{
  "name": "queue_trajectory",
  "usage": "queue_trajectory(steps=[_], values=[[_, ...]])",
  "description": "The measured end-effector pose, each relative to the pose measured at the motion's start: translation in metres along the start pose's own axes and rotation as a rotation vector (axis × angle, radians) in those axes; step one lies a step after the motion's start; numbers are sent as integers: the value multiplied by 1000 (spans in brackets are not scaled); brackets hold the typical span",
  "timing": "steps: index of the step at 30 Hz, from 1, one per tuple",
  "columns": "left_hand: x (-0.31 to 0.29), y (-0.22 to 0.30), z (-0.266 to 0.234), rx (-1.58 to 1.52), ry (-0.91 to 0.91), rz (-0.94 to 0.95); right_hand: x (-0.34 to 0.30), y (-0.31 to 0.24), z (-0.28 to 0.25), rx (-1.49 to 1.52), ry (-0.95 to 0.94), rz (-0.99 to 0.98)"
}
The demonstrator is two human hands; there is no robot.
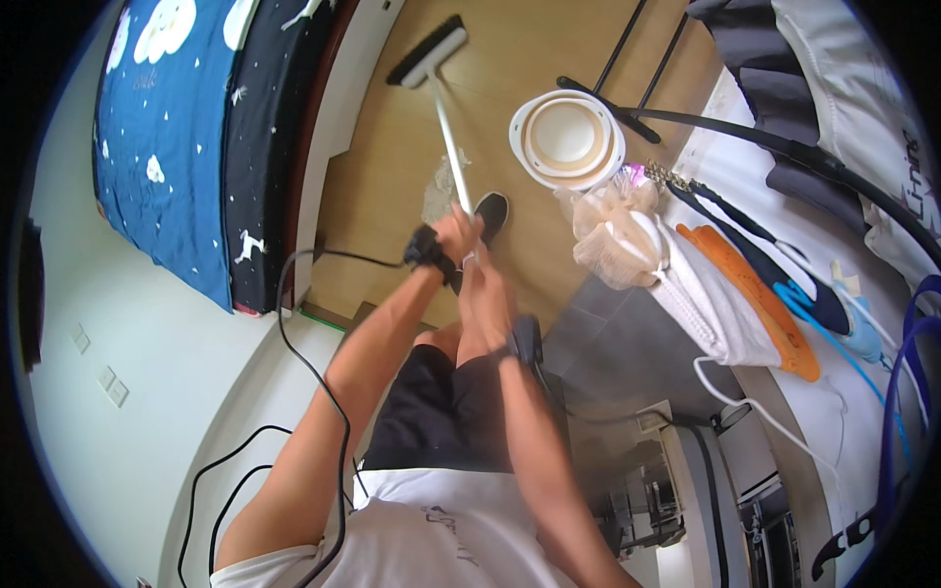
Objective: The person sweeps a bedroom floor with a broom and dustpan, gathering debris into the dustpan and emptying it into a nearby trash bin. The person then continues sweeping the remaining floor area.
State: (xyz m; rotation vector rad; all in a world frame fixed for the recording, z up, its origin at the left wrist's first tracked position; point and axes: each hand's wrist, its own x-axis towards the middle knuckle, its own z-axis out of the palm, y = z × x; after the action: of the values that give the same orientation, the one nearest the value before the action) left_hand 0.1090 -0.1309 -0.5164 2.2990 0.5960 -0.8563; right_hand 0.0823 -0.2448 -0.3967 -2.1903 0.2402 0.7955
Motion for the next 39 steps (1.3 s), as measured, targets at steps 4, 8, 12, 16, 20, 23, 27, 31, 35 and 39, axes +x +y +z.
queue_trajectory(steps=[4,8,12,16,20,23,27,31,35,39], values=[[-78,24,28,70,-111,173,-78,26,-41,-86,-138,296],[-131,46,11,92,-475,172,-140,25,-67,-183,-132,334],[-138,49,-30,138,-260,319,-147,-5,-67,-116,-82,310],[-81,42,-83,118,-47,211,-77,-48,-28,-86,37,183],[31,22,-154,220,-125,239,36,-102,19,-16,152,28],[102,13,-191,356,-90,212,97,-141,48,-189,23,156],[125,-5,-209,405,-157,285,102,-166,71,-249,153,184],[88,-10,-213,483,-500,485,63,-183,78,6,278,201],[50,11,-231,333,-628,329,7,-216,51,84,118,554],[61,22,-244,319,-731,471,8,-237,30,145,119,621]])
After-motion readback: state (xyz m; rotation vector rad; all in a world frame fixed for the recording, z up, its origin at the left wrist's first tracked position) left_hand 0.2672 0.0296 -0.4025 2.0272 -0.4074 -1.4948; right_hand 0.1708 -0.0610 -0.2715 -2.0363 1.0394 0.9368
